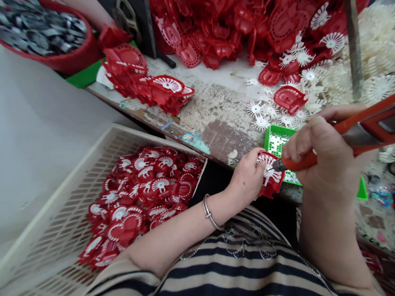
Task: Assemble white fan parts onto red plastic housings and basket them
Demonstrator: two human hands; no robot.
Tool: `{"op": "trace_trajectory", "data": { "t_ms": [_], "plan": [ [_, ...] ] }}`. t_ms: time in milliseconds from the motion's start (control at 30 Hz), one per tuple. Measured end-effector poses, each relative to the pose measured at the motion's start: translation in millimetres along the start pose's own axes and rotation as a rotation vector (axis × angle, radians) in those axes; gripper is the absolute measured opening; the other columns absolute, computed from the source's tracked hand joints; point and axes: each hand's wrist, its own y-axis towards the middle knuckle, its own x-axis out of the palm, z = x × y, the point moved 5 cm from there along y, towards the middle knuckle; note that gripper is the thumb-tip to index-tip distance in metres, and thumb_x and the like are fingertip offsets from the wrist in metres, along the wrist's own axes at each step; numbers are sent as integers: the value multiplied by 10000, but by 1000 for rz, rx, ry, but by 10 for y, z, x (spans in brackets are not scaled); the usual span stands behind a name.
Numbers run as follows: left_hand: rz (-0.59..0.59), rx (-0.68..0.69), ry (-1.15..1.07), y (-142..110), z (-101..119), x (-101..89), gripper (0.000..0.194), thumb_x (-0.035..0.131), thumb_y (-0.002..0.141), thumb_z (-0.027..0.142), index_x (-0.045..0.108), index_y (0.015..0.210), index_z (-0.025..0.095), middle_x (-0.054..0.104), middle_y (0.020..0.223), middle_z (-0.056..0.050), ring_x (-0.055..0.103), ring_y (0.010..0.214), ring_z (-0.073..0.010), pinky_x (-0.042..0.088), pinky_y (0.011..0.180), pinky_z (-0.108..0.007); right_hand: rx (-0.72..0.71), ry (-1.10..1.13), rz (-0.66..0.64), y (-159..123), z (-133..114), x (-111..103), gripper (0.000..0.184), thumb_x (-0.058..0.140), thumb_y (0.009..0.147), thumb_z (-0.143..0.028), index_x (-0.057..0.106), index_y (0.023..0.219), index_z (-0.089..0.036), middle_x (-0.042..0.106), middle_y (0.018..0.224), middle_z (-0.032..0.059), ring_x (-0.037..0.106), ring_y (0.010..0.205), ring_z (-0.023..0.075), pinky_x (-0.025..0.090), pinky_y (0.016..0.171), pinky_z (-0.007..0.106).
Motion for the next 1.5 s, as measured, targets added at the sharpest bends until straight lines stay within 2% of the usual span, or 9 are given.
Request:
{"op": "trace_trajectory", "data": {
  "t_ms": [933,1200,1500],
  "plan": [
    [14,13,25,-4,-7,10,276,423,893,155,556,1134,150,655,1108,-91,573,1075,-220,428,1005,-384,-19,10,-10,-13,-12,41,109,607,797,-134,556,768,-226,493,483,-99,431,351,71,360,338,235],
    [35,19,50,2,-23,21,284,457,882,158,550,1151,170,652,1143,-83,582,1093,-210,423,1025,-371,13,-4,62,3,-62,-33,107,626,752,-133,574,774,-224,480,478,-97,424,351,87,360,331,263],
    [41,24,63,-1,-16,19,294,459,890,155,554,1167,127,652,1156,-119,579,1087,-223,425,1022,-395,12,2,62,-10,-15,-49,111,615,774,-129,582,782,-234,494,480,-105,428,353,79,371,337,246]
  ]
}}
